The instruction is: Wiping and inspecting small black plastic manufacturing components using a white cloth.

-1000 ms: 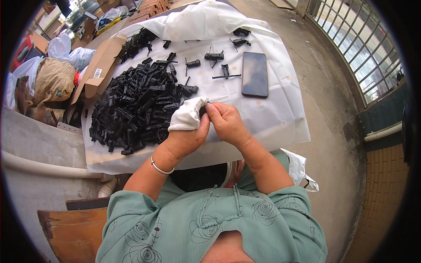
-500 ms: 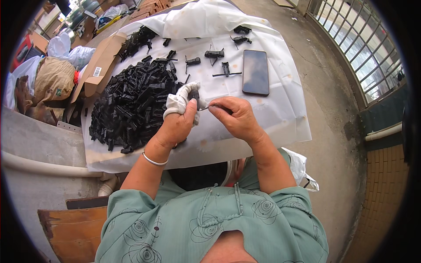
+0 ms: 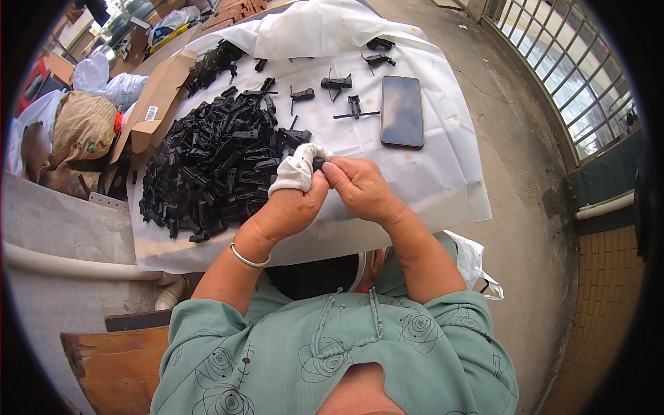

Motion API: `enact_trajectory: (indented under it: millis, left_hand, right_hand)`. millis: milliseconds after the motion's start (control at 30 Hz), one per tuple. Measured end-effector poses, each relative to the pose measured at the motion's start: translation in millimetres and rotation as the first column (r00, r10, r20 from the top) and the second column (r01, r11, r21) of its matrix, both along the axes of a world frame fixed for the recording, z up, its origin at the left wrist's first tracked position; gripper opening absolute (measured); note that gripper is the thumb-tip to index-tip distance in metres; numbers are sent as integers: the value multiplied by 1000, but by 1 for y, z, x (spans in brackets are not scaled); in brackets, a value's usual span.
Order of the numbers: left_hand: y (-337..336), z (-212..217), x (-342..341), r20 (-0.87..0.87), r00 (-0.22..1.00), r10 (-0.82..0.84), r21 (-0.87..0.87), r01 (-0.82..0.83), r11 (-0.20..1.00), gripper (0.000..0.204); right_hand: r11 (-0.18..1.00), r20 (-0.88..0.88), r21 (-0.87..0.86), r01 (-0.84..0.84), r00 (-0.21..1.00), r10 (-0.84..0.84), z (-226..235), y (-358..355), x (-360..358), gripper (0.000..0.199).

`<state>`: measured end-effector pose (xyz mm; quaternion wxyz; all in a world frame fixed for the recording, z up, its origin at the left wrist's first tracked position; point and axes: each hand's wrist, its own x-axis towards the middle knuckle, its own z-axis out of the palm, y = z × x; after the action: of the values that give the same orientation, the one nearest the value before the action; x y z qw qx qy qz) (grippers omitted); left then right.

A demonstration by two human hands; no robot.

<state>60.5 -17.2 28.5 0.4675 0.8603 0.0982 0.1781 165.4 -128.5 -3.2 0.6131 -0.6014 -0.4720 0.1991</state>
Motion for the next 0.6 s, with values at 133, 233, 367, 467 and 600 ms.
enact_trajectory:
  millis: [133,233,367,467,600]
  left_hand:
    - [-5,3,1,45,999,27,170,-34,985,20]
    - [-4,5,-6,12,999,46,151,-47,987,20]
    - [5,17,-18,-96,995,23,204,-3,979,21]
    - [26,45,-20,-256,964,67,704,139,696,22]
    - [63,65,6,-26,995,94,834,-30,552,30]
  right_hand:
    - [991,85,0,130,988,-130,3,3,-10,23]
    - [987,105,41,156,982,-159,-5,13,-19,25]
    - [999,-83,34,-12,996,15,-11,17,-22,28]
    - [998,149,66,-14,989,4,-13,11,-15,29]
    - [980,111,31,195,974,-197,-5,8,2,29]
